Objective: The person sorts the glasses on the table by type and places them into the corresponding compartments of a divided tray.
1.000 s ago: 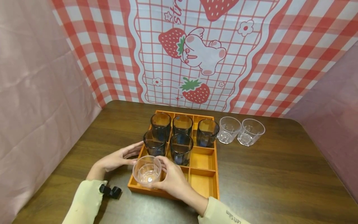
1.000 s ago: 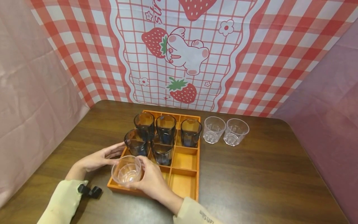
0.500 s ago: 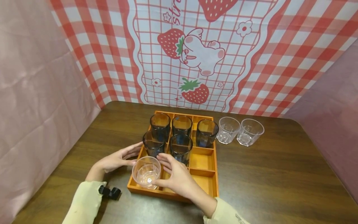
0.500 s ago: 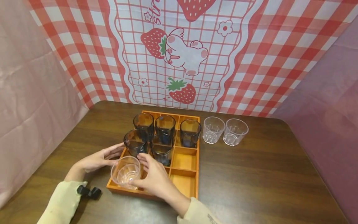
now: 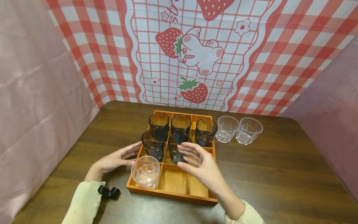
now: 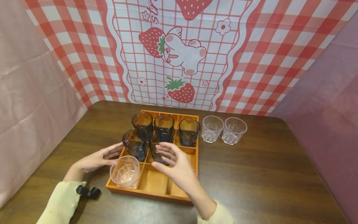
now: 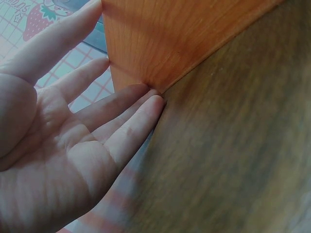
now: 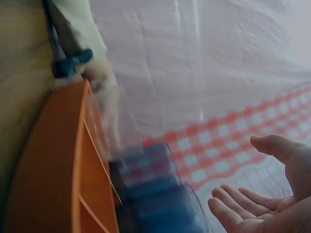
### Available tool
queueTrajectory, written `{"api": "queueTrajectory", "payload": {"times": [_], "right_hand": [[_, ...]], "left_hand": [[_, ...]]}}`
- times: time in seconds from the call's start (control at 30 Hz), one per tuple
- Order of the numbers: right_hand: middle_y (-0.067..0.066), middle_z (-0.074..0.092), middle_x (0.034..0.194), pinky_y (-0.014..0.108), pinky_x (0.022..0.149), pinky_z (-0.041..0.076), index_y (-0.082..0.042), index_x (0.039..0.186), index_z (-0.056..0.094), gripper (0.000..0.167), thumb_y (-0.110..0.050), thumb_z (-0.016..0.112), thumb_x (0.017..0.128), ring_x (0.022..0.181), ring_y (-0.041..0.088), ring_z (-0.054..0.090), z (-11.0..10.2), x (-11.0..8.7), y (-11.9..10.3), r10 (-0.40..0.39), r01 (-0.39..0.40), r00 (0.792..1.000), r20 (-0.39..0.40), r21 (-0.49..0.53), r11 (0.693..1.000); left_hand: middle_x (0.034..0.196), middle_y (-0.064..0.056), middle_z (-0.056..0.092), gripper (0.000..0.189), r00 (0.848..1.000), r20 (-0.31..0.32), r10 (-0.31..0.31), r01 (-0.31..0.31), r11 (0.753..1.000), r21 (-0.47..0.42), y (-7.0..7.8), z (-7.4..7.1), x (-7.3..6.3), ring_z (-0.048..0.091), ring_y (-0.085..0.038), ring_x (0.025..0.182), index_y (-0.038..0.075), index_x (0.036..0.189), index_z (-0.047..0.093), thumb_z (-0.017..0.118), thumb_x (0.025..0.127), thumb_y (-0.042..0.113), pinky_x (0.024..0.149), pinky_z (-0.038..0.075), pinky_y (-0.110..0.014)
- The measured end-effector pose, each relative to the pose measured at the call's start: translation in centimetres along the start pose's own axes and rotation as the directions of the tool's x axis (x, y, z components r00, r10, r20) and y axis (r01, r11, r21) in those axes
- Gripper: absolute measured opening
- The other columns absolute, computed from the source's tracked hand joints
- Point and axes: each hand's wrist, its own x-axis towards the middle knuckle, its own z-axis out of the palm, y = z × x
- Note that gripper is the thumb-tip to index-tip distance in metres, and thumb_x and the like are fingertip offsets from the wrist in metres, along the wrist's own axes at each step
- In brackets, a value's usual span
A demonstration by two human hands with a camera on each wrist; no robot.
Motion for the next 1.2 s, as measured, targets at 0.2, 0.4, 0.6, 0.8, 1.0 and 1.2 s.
{"api": "queueTrajectory", "payload": {"times": [0.2, 0.4, 0.6, 0.8, 1.0, 1.2], "right_hand": [[0.019, 0.059, 0.134, 0.024, 0.098, 0.05, 0.003, 0.133, 0.05, 0.053, -0.001, 0.071, 0.084, 0.117, 0.009, 0.061, -3.6, -0.6, 0.0, -0.066, 0.057, 0.984, -0.167, -0.058, 0.997], [0.003, 0.062, 0.127, 0.016, 0.094, 0.049, 0.001, 0.136, 0.048, 0.055, -0.002, 0.071, 0.085, 0.109, -0.005, 0.059, -7.0, -0.8, 0.8, -0.068, 0.0, 0.922, -0.382, -0.176, 0.984], [-0.018, 0.057, 0.113, 0.006, 0.09, 0.046, -0.001, 0.137, 0.046, 0.059, -0.005, 0.073, 0.085, 0.106, -0.009, 0.055, -9.8, -0.4, 2.3, -0.024, -0.11, 0.815, -0.579, -0.195, 0.975], [0.007, 0.06, 0.125, 0.001, 0.082, 0.044, 0.002, 0.137, 0.046, 0.06, -0.008, 0.074, 0.084, 0.105, -0.005, 0.055, -12.2, -0.4, 3.5, -0.035, -0.216, 0.702, -0.712, -0.26, 0.941], [0.022, 0.056, 0.135, -0.002, 0.074, 0.042, 0.004, 0.138, 0.044, 0.068, -0.016, 0.076, 0.083, 0.124, 0.032, 0.055, -14.4, -0.1, 4.7, -0.052, -0.343, 0.623, -0.78, -0.332, 0.879], [0.03, 0.04, 0.142, 0.042, 0.1, 0.044, 0.009, 0.144, 0.03, 0.082, -0.02, 0.076, 0.082, 0.132, 0.043, 0.044, -16.4, 0.8, 5.9, -0.011, -0.42, 0.622, -0.783, -0.346, 0.839]], "left_hand": [[0.158, -0.03, 0.013, 0.081, 1.0, 0.011, 0.008, -0.008, 1.0, -0.006, 0.0, -0.1, 0.0, 0.017, -0.049, 0.144, 0.002, 0.156, 0.009, 0.061, 0.095, 0.015, 0.113, 0.022, -0.061], [0.158, -0.03, 0.013, 0.081, 1.0, 0.011, 0.007, -0.006, 1.0, -0.011, -0.1, -0.1, -0.1, 0.017, -0.049, 0.144, 0.002, 0.156, 0.009, 0.061, 0.095, 0.015, 0.113, 0.022, -0.061], [0.158, -0.031, 0.014, 0.081, 1.0, 0.015, 0.018, -0.018, 1.0, -0.017, -0.1, -0.1, 0.0, 0.017, -0.049, 0.144, 0.002, 0.155, 0.009, 0.061, 0.095, 0.014, 0.113, 0.021, -0.061], [0.158, -0.031, 0.013, 0.081, 0.999, 0.023, 0.023, -0.023, 0.999, -0.024, -0.2, 0.0, 0.0, 0.017, -0.048, 0.144, 0.002, 0.156, 0.009, 0.061, 0.095, 0.014, 0.113, 0.035, -0.035], [0.158, -0.03, 0.013, 0.081, 1.0, 0.021, 0.022, -0.021, 0.999, -0.029, -0.2, 0.0, 0.0, 0.016, -0.048, 0.144, 0.003, 0.156, 0.009, 0.061, 0.095, 0.014, 0.106, 0.038, -0.02], [0.159, -0.029, 0.014, 0.081, 1.0, 0.013, 0.015, -0.014, 1.0, -0.01, -0.3, -0.1, 0.0, 0.017, -0.047, 0.145, 0.004, 0.156, 0.01, 0.062, 0.095, 0.015, 0.111, 0.036, -0.033]]}}
